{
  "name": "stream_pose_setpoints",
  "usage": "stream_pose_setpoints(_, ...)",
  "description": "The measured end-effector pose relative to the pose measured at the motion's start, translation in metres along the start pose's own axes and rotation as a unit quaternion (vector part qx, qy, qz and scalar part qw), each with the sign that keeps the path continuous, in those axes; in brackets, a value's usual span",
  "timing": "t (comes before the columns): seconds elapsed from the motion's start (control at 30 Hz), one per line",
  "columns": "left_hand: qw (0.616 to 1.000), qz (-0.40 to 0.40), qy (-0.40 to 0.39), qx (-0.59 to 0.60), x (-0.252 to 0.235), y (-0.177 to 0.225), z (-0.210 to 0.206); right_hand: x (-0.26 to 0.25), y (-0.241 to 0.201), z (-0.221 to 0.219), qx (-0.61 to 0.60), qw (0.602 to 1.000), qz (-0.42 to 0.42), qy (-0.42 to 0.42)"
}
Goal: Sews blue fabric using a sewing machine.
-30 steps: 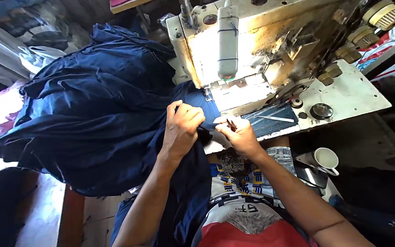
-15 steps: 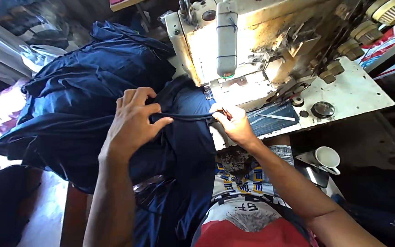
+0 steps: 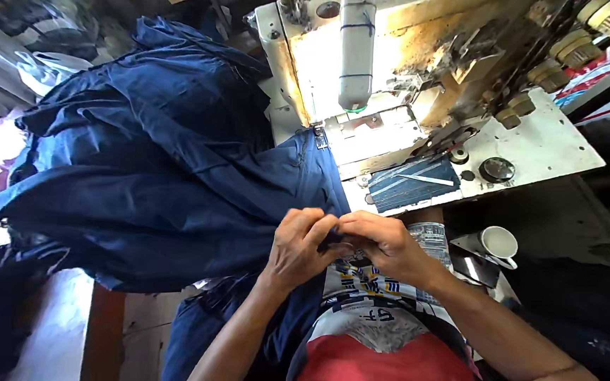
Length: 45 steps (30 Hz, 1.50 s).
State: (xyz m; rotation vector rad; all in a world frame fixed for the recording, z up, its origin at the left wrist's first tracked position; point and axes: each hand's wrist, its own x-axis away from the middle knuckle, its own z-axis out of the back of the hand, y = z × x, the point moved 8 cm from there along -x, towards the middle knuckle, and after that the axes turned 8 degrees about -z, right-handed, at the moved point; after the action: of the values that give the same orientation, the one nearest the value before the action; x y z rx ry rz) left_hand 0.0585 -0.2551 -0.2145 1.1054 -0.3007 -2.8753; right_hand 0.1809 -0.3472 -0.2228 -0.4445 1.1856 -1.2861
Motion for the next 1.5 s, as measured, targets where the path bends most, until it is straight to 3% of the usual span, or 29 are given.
stream_pose_setpoints(0.13, 0.992, 0.013, -0.026, -0.123, 0.014, -0.026, -0.023, 0.01, 0.008, -0.001, -0.008, 0.999, -0.03, 0.039)
stream_pose_setpoints(0.43, 0.986, 0.001, -0.111, -0.121, -0.005, -0.014, 0.015, 0.015, 0.021, 0.008, -0.066, 0.988, -0.091, 0.106)
stream_pose_setpoints(0.77, 0.981, -0.026, -0.1, -0.161, -0.053, -0.045, 0.02, -0.027, 0.052, 0.008, -0.056, 0.973, -0.168, 0.147)
stream_pose_setpoints(1.1, 0.988, -0.038, -0.08, -0.13, -0.083, -0.09, 0.022, -0.07, 0.053, 0.011, -0.083, 0.972, -0.132, 0.178)
stream_pose_setpoints(1.27, 0.978, -0.044, -0.196, -0.052, -0.085, -0.077, 0.022, -0.077, 0.054, 0.013, -0.088, 0.974, -0.097, 0.183)
stream_pose_setpoints(1.37, 0.967, -0.024, -0.236, -0.092, -0.085, -0.098, 0.041, -0.078, 0.054, 0.014, -0.091, 0.977, -0.081, 0.174)
stream_pose_setpoints(1.5, 0.951, 0.043, -0.255, -0.17, -0.082, -0.16, 0.1, -0.079, 0.055, 0.017, -0.059, 0.981, -0.096, 0.156)
